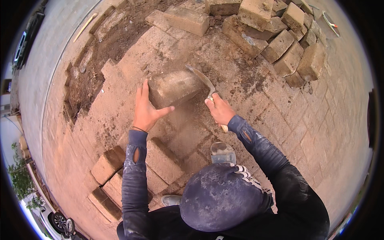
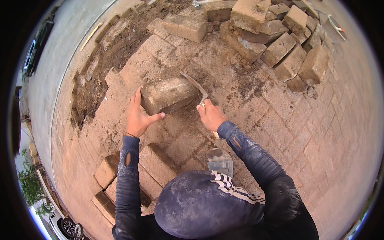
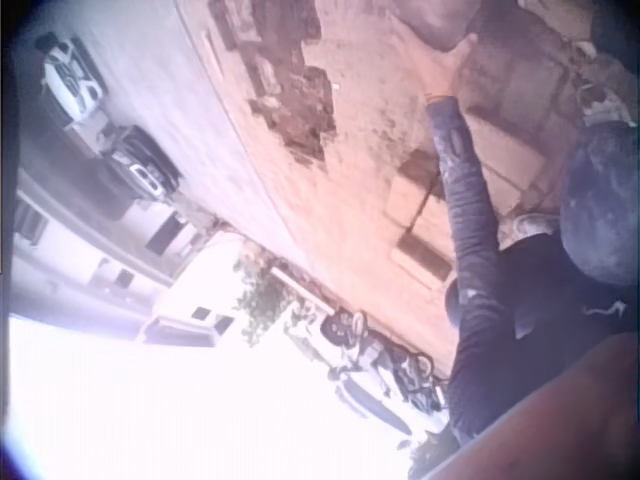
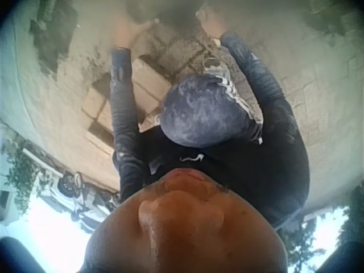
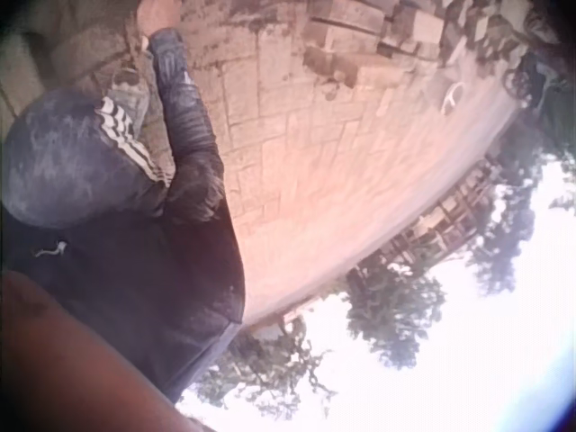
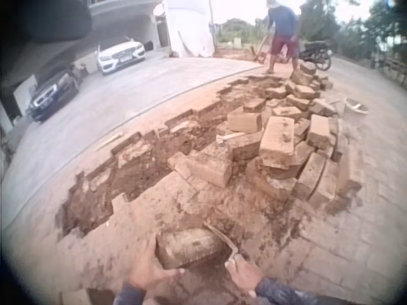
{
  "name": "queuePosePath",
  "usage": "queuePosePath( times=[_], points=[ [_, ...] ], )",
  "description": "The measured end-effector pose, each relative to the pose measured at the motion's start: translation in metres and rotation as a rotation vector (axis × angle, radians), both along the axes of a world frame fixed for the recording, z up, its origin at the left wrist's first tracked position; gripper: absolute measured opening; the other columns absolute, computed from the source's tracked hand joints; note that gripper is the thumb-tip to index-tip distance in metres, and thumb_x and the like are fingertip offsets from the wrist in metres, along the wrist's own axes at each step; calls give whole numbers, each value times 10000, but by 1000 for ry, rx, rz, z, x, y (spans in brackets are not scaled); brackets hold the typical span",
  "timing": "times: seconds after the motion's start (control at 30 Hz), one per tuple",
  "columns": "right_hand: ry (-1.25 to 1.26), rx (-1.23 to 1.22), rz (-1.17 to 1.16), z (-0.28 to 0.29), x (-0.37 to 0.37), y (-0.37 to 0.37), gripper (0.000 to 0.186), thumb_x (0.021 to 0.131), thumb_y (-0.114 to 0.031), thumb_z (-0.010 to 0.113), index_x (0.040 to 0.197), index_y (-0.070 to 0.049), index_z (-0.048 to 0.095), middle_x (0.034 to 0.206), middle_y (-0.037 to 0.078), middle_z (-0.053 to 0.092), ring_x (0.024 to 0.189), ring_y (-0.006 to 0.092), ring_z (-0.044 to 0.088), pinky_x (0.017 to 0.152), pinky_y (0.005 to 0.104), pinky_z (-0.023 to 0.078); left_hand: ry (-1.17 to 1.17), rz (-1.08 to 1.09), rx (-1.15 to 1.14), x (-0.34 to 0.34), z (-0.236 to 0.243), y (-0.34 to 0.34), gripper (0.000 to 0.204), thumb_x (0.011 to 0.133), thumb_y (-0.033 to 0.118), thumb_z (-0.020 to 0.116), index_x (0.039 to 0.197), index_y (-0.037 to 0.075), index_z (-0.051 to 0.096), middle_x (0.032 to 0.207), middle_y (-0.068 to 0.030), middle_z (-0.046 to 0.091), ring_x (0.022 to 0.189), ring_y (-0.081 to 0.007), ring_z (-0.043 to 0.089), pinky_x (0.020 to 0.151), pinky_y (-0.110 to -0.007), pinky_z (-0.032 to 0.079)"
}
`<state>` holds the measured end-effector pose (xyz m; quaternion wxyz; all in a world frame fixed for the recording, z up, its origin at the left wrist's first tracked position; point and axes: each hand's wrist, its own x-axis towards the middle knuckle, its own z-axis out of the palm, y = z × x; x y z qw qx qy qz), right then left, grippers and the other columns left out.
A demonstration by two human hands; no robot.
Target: The person uses a trowel to spread sand on the ground and places bricks into the prepared area. They repeatedly pick up bricks, apply sand, and position them to form a patterned surface.
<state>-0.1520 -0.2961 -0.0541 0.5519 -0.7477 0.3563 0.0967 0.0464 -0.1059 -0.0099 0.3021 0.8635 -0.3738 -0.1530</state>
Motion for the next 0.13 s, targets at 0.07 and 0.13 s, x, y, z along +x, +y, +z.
queuePosePath(
  times=[0.07,0.13],
  points=[
    [-67,-199,99,-5,-2,6,407,1030,-392,507,1159,-10,453,790,308,668,750,470,681,714,585,518,-16,-9,7,2,-2,-1,1218,644,462,911,1541,-45,261,1469,-239,400,1387,-397,399,1158,-448,337],
    [-96,-317,168,-10,-10,27,444,1028,-428,506,1219,-32,443,846,303,701,718,387,729,690,545,573,-37,-14,-7,0,-7,0,1248,622,425,920,1541,-63,231,1402,-218,430,1338,-388,431,1142,-430,353]
  ],
)
